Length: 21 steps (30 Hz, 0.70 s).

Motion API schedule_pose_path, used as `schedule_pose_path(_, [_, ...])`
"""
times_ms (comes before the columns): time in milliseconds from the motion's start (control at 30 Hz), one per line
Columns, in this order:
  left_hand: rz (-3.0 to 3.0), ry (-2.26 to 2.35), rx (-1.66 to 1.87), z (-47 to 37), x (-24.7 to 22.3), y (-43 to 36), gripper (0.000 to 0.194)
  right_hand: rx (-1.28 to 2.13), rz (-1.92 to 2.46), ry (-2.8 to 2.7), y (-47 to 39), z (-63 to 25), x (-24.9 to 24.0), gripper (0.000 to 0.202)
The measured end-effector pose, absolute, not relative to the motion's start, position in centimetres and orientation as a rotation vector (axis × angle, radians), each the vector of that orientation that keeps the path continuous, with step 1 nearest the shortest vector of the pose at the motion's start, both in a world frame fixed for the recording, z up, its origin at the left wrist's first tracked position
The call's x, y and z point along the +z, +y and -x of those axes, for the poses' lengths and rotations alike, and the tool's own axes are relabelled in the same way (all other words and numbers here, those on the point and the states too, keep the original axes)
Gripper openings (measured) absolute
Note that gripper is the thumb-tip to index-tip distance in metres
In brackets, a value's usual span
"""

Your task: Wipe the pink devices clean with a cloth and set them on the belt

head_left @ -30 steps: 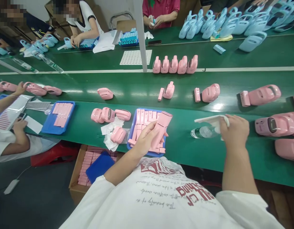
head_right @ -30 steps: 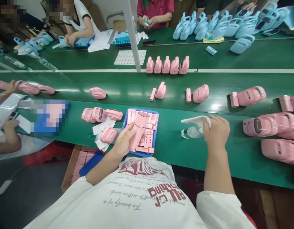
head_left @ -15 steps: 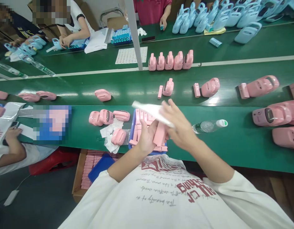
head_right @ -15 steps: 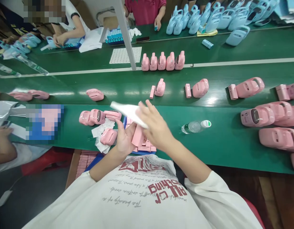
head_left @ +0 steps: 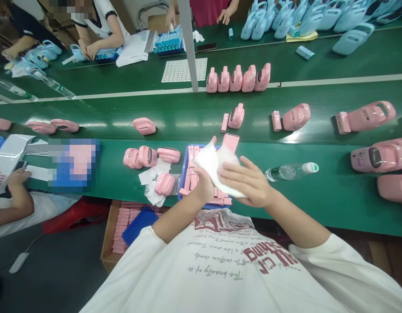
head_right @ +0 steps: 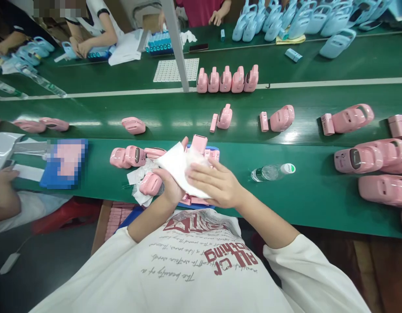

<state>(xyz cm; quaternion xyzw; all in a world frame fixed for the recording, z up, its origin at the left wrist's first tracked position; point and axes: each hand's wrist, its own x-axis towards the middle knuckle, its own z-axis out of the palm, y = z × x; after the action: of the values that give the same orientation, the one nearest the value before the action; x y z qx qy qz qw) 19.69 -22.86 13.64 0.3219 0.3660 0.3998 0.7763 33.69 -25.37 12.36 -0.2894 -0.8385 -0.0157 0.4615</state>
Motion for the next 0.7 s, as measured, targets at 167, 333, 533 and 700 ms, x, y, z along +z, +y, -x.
schedule_pose_path(167, [-0.703,0.765,0.996,-18.7,14.9,-23.5,0.098,0.47,1.505,-1.231,-25.0,-37.3,11.7,0.032])
schedule_pose_path(333, [-0.781,0.713,0.977,-18.2,16.0,-23.5,0.067,0.918,1.765,-0.885,-24.6,-40.2,11.6,0.032])
schedule_pose_path(533, [-0.722,0.679,0.802,-19.0,15.3,-23.6,0.04,0.583,1.426,-1.094,-25.3,-35.5,14.4,0.035])
schedule_pose_path(700, [-0.607,0.787,0.88,-19.9,15.3,-23.3,0.051,0.147,1.068,-1.85,-25.9,-31.8,14.1,0.042])
